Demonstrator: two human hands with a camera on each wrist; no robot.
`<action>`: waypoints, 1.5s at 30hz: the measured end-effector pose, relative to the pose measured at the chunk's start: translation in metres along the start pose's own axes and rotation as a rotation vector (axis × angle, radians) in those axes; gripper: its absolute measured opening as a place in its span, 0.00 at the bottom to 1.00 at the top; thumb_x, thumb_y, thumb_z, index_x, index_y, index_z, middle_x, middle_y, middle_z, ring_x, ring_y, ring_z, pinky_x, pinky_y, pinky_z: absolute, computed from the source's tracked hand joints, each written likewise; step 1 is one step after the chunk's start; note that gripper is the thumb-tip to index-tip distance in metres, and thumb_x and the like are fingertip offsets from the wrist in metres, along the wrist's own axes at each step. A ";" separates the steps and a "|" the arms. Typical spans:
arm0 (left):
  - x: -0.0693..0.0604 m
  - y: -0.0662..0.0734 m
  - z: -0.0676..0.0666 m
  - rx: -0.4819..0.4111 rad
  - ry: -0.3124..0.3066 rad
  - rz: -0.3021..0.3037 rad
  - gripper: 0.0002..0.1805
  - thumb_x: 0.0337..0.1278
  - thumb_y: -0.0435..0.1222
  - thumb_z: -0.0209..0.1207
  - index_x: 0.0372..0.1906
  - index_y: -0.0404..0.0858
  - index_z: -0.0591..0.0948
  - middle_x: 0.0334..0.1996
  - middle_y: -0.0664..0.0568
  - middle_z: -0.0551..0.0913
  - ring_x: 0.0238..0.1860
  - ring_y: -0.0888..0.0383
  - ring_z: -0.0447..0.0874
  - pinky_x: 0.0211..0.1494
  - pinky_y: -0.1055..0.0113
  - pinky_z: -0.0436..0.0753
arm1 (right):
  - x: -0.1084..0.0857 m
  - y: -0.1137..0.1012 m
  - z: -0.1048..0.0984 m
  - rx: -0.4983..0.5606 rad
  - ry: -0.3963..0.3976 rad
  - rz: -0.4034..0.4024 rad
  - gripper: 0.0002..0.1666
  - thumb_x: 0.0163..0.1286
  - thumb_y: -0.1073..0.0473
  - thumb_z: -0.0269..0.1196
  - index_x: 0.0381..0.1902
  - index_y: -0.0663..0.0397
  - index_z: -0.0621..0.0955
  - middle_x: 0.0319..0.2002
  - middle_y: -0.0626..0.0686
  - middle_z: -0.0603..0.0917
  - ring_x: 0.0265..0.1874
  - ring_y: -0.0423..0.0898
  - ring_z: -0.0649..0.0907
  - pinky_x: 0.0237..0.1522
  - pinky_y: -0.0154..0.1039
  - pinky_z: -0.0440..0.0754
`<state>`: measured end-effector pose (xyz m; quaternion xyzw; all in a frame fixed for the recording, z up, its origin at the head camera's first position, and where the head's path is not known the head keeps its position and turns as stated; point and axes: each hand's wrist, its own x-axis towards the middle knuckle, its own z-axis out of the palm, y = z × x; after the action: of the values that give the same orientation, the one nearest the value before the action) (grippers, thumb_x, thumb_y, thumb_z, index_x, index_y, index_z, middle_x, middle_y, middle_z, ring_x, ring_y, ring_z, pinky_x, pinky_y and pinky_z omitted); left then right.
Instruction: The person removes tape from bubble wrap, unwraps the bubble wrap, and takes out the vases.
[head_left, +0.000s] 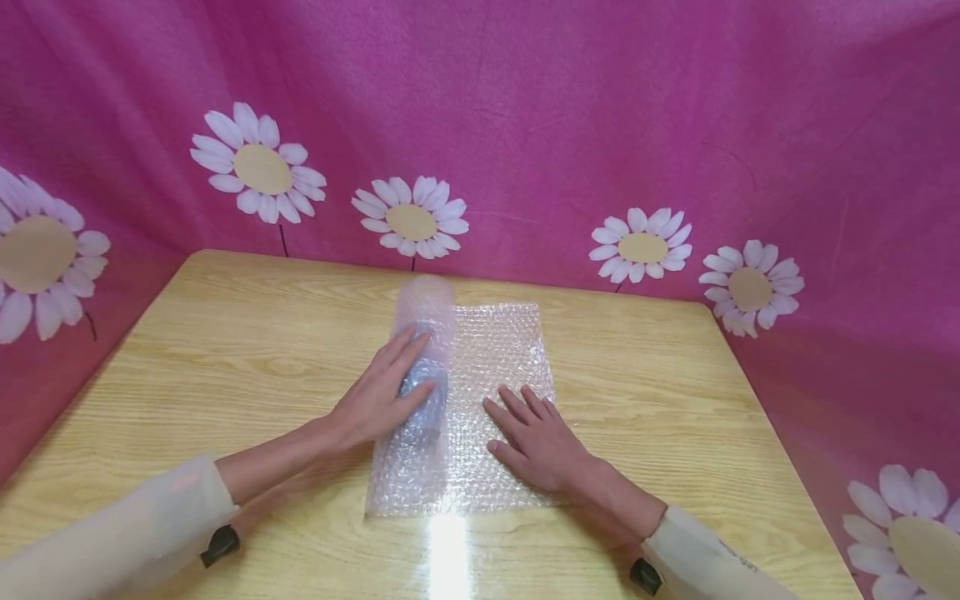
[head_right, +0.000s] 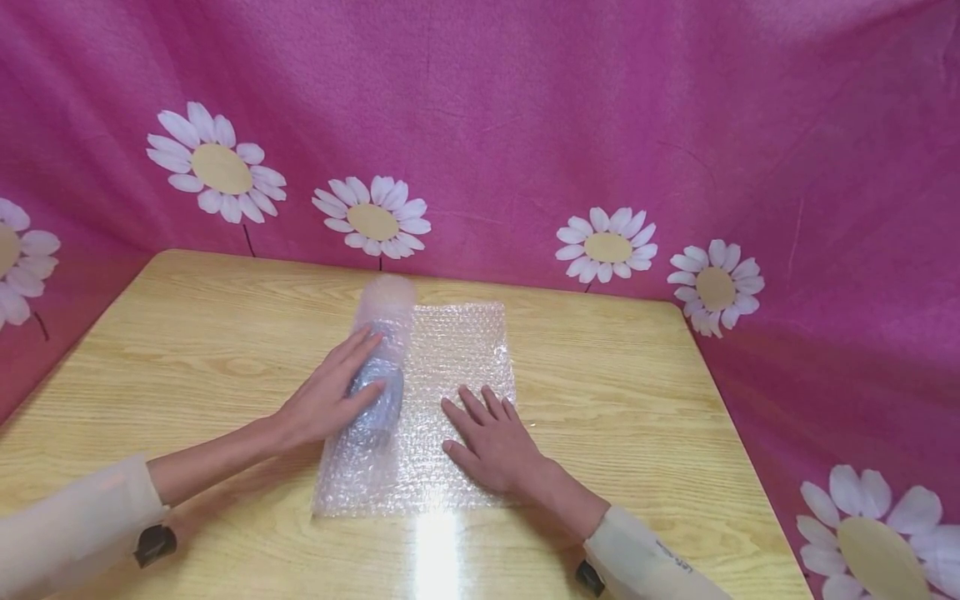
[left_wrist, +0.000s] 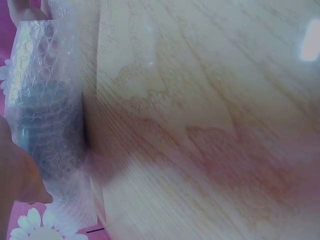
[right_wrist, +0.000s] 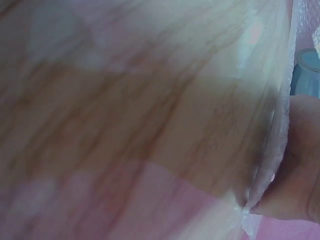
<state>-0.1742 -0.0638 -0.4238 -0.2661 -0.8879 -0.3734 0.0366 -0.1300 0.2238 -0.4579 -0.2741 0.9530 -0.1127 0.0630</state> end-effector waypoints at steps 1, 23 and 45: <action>0.000 0.000 -0.001 -0.009 0.000 -0.005 0.39 0.69 0.45 0.56 0.78 0.37 0.57 0.79 0.40 0.48 0.77 0.42 0.46 0.75 0.43 0.52 | 0.000 0.000 0.000 0.000 0.000 0.000 0.38 0.78 0.39 0.47 0.79 0.45 0.59 0.78 0.58 0.54 0.76 0.64 0.49 0.71 0.67 0.51; -0.006 -0.002 -0.013 -0.167 0.059 -0.079 0.39 0.64 0.35 0.54 0.79 0.37 0.56 0.79 0.44 0.50 0.78 0.47 0.46 0.76 0.44 0.50 | 0.001 0.001 0.002 0.002 -0.004 0.004 0.38 0.78 0.39 0.47 0.79 0.46 0.59 0.78 0.58 0.53 0.76 0.64 0.48 0.71 0.67 0.50; -0.016 -0.019 -0.025 -0.364 0.160 -0.299 0.38 0.63 0.28 0.49 0.79 0.38 0.56 0.76 0.40 0.58 0.69 0.43 0.64 0.69 0.48 0.67 | 0.001 0.001 0.001 -0.014 -0.004 0.002 0.38 0.78 0.38 0.46 0.79 0.45 0.58 0.78 0.57 0.53 0.76 0.63 0.49 0.72 0.65 0.50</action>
<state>-0.1732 -0.0988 -0.4224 -0.1037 -0.8297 -0.5485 0.0026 -0.1306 0.2239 -0.4589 -0.2739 0.9539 -0.1055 0.0630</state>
